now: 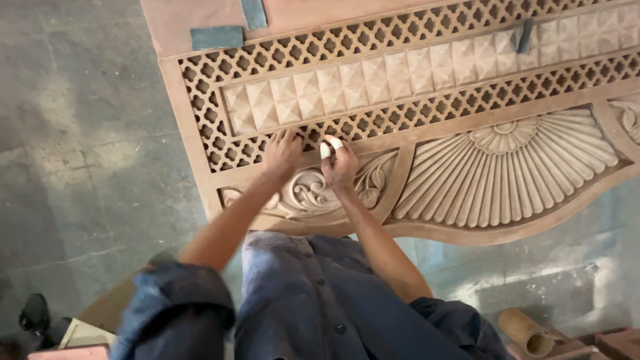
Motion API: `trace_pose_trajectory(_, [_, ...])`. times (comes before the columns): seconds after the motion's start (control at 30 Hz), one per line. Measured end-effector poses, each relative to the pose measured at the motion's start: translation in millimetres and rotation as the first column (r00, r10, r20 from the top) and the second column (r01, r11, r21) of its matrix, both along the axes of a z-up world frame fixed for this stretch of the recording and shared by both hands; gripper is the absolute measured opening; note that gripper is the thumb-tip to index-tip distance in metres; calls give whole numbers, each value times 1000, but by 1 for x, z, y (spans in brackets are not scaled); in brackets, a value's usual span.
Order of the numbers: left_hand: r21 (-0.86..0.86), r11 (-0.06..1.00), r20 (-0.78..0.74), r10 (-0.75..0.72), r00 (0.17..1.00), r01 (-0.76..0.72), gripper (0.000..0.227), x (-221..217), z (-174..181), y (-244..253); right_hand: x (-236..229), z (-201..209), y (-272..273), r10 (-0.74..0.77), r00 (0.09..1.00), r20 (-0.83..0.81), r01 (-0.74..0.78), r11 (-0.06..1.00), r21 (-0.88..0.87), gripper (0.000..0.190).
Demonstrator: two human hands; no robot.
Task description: The person sands a large, intricately carved wooden panel using a white sanding block. They systematically rub the block over the lattice, floral, and fan-shaped relief patterns to smooth the surface.
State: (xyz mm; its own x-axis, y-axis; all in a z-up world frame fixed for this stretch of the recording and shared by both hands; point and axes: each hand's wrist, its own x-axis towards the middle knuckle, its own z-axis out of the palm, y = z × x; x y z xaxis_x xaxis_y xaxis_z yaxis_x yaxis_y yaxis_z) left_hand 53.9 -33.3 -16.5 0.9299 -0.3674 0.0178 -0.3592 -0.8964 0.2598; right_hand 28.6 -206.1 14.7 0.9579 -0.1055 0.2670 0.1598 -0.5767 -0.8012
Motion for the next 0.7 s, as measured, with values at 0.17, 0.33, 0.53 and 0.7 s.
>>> trace_pose_trajectory(0.17, [238, 722, 2, -669, 743, 650, 15, 41, 1, 49, 2, -3, -1, -24, 998, -49, 22, 999, -36, 23])
trace_pose_trajectory(0.33, [78, 997, 73, 0, 997, -6, 18, 4, 15, -2, 0, -6, -4, 4, 1000, -9, -4, 999, -38, 25])
trace_pose_trajectory(0.53, [-89, 586, -695, 543, 472, -806, 17, 25, 26, -16, -2, -12, -13, 52, 998, -39, -52, 999, -13, 29])
trace_pose_trajectory(0.7, [-480, 267, -654, 526, 544, -836, 25, -11, 35, 42, 2, -3, -3, 32, 997, -66, -36, 998, -61, 28])
